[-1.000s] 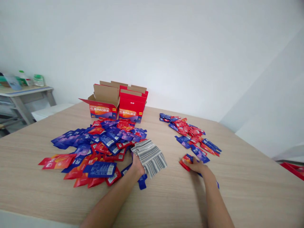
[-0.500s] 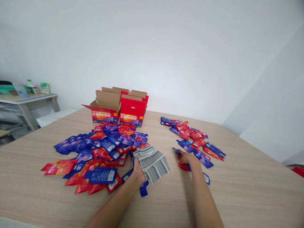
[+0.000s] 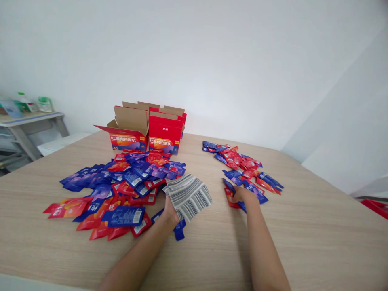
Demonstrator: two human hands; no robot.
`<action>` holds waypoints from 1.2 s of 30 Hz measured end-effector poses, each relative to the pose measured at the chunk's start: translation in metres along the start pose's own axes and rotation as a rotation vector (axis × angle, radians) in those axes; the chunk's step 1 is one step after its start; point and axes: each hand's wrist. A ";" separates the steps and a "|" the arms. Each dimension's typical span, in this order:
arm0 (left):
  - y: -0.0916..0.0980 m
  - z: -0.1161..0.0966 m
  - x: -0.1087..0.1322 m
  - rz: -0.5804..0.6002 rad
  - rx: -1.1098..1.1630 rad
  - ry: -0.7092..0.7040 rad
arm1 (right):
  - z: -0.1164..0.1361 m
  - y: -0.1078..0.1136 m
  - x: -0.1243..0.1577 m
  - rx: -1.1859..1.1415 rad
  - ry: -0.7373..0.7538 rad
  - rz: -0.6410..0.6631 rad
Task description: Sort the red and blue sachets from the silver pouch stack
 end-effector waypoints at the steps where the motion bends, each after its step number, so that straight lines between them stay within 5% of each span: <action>1: 0.002 0.000 0.000 0.035 -0.012 -0.002 | 0.001 0.000 -0.001 0.005 -0.003 0.020; 9: 0.015 0.007 -0.003 0.086 -0.105 -0.033 | 0.006 0.001 -0.003 -0.070 0.030 0.008; 15: 0.011 0.011 0.001 -0.137 -0.118 -0.012 | 0.007 0.020 0.015 -0.194 0.036 -0.124; 18: 0.008 0.011 0.001 -0.208 -0.121 -0.049 | 0.011 0.041 0.032 -0.260 0.162 -0.168; 25: -0.005 0.001 0.000 -0.085 -0.129 -0.156 | 0.055 0.078 0.107 -0.416 0.633 -0.233; 31: -0.006 -0.010 -0.002 -0.123 -0.146 -0.250 | 0.105 0.065 0.199 -0.297 0.849 -0.236; 36: -0.002 -0.015 -0.006 -0.135 -0.150 -0.295 | 0.118 0.055 0.225 -0.324 1.002 -0.297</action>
Point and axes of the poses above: each hand's wrist, its own x-axis away from the middle knuckle, its own y-axis out of the back of the hand, z = x × y, and after that the axes turned 10 degrees about -y, right-handed
